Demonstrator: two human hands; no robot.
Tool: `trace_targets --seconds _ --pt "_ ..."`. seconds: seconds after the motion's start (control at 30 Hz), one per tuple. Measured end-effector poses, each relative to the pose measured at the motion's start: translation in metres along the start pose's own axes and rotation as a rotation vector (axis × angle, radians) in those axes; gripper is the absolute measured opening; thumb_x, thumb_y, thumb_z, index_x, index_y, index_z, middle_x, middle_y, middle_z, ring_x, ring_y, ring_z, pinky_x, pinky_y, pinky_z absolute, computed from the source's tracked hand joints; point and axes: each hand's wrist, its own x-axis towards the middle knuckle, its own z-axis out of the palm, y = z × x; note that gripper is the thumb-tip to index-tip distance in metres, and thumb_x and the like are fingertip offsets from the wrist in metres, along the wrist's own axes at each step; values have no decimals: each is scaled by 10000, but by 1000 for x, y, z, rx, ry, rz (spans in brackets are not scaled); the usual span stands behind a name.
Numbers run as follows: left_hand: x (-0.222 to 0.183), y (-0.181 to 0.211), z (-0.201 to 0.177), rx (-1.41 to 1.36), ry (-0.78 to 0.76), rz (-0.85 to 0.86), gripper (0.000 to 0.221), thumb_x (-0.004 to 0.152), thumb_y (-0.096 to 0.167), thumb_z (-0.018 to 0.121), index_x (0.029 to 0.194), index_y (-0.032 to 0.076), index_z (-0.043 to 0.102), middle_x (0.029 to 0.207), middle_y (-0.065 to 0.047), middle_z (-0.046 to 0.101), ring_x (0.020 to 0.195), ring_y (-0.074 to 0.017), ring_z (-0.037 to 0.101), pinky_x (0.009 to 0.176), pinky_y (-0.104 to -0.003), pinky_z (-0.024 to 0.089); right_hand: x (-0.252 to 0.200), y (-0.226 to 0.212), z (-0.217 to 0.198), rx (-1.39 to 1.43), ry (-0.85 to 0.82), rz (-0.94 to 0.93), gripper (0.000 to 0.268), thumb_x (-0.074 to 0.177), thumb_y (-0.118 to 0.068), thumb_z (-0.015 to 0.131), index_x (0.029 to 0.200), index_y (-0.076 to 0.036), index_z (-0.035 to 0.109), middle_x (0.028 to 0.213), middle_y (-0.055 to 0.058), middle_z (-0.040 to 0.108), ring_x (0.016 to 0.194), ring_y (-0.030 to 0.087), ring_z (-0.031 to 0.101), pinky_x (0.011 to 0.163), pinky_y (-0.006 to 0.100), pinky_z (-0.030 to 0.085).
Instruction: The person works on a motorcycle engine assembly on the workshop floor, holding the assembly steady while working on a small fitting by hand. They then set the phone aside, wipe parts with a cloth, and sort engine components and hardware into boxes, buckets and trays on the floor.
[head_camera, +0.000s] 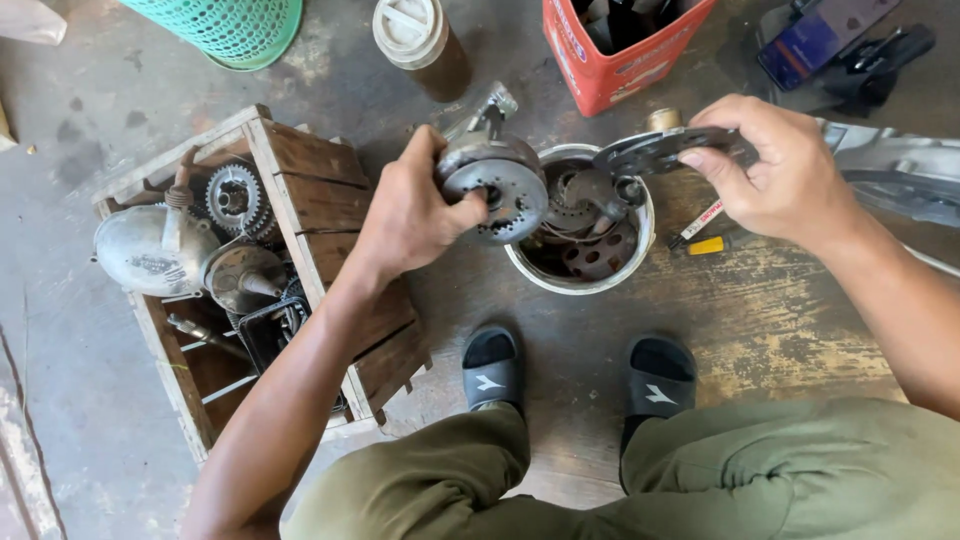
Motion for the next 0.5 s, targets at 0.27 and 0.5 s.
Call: trace_targets --seconds 0.27,0.5 --pt "-5 -20 -16 -61 28 -54 388 709 115 753 964 17 477 890 -113 701 750 -184 657 709 -313 569 2 12 14 -43 3 -75 239 882 161 772 1078 131 638 1049 228 708 772 256 596 704 339 464" --pt "1 -33 -20 48 -66 182 479 620 28 805 874 41 399 1203 -212 707 926 -300 761 757 -371 633 8 29 30 -114 16 -156 261 854 121 817 1063 112 661 1049 221 733 847 280 610 801 370 473"
